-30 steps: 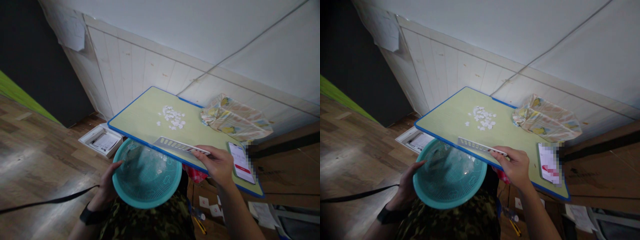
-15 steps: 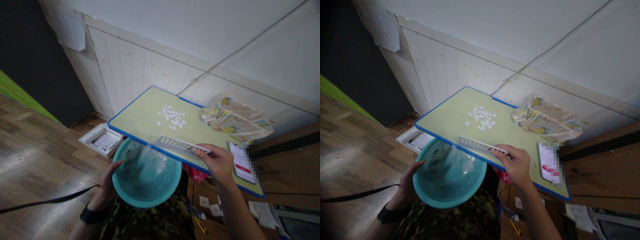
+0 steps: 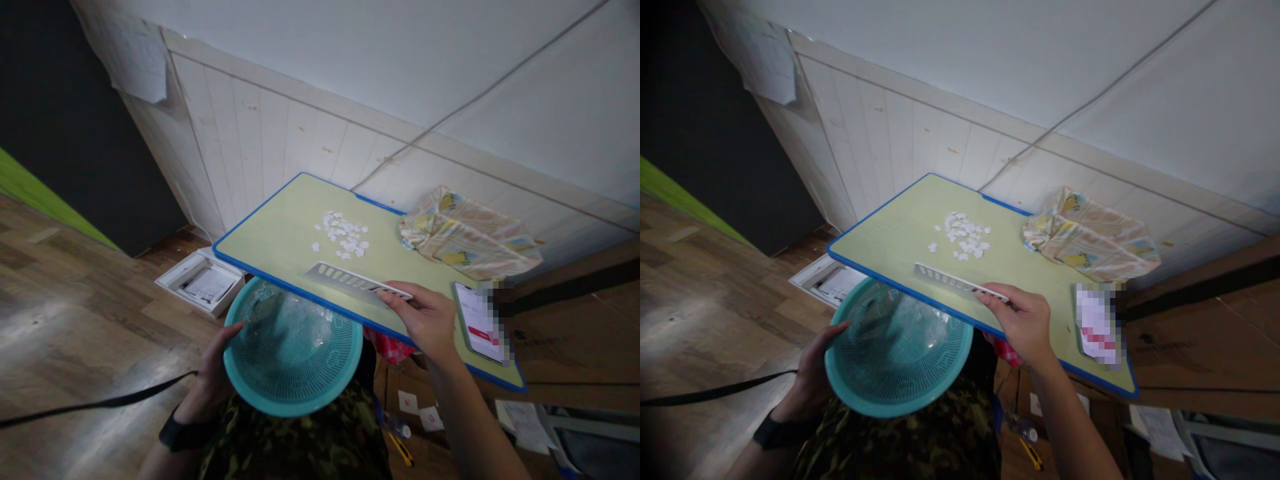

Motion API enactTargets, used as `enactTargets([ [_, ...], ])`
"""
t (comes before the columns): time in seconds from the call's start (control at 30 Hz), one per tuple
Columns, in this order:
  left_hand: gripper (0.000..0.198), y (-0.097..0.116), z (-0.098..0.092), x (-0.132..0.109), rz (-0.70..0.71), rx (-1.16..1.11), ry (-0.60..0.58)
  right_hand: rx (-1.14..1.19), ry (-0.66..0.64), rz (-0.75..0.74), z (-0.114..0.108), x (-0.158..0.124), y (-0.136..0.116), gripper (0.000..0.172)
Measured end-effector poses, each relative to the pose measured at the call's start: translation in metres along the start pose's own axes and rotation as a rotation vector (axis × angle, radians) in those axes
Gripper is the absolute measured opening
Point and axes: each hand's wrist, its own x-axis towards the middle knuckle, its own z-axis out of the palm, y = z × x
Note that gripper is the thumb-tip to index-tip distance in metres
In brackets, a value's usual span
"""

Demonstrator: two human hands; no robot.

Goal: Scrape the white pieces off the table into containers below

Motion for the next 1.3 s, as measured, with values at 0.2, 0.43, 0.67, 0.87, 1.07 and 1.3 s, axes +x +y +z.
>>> enactTargets([
  [0.2,0.012,0.0,-0.001,0.0,0.003,0.002,-0.016,0.054,-0.122,-0.022,0.005,-0.003,-0.004,0.01],
  [0.43,0.019,-0.001,-0.001,0.001,-0.027,-0.032,-0.011,-0.04,0.002,-0.01,-0.004,-0.001,0.006,0.01],
  [0.67,0.01,-0.003,-0.008,0.006,-0.025,-0.002,-0.068,-0.249,0.18,-0.098,-0.015,0.004,0.021,0.014],
  [0.87,0.012,-0.004,-0.006,0.004,0.005,0.031,-0.067,-0.269,0.128,-0.149,-0.014,0.0,0.025,0.013],
  [1.07,0.016,-0.002,-0.004,0.003,0.0,0.054,-0.061,-0.302,0.125,-0.147,-0.022,-0.001,0.031,0.013],
  [1.3,0.024,-0.002,-0.001,0.001,-0.005,0.03,-0.029,-0.333,0.164,-0.1,-0.041,0.002,0.033,0.013],
])
